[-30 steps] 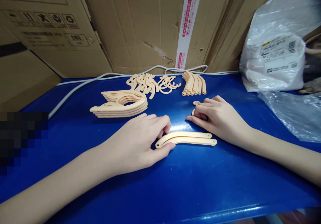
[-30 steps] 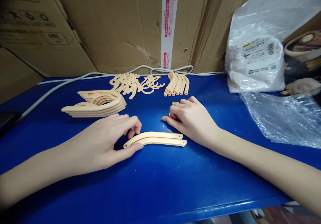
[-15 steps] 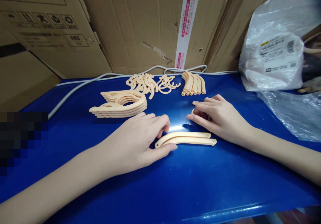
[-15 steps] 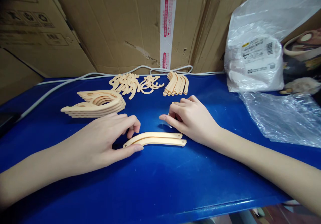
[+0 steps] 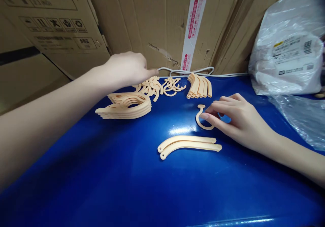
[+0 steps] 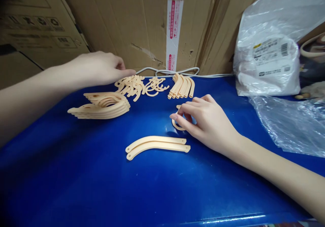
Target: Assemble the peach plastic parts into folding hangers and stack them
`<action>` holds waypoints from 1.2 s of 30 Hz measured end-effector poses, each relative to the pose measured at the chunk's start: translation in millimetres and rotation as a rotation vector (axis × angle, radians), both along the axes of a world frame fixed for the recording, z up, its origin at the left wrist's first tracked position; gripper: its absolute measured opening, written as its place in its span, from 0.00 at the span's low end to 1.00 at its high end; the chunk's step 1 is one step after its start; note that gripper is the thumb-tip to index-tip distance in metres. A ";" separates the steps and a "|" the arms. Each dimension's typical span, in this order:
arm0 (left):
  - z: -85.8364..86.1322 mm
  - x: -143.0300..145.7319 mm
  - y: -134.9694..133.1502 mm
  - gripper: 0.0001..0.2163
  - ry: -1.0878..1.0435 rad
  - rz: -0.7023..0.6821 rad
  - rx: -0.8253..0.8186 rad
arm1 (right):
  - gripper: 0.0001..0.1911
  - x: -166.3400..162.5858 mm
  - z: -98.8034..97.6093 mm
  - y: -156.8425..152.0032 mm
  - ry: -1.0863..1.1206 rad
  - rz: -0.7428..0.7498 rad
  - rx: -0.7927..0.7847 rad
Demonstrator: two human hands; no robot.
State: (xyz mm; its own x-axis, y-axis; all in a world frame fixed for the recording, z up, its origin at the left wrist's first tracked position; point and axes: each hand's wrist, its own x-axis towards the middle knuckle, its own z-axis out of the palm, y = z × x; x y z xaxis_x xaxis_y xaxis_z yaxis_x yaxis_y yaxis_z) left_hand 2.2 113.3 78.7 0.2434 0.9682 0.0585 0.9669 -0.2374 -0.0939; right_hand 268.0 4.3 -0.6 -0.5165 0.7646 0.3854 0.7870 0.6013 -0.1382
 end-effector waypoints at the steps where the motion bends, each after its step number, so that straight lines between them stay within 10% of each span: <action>1: -2.6 1.4 11.8 0.35 0.050 0.114 -0.068 | 0.17 0.7 0.4 0.1 0.004 -0.001 -0.004; 16: -30.0 -1.8 79.8 0.30 0.101 0.130 -0.306 | 0.16 5.8 -0.5 6.1 0.024 0.007 -0.047; 36: -11.7 -2.6 48.4 0.28 -0.241 -0.026 -0.172 | 0.17 5.5 0.9 3.6 0.003 0.002 -0.063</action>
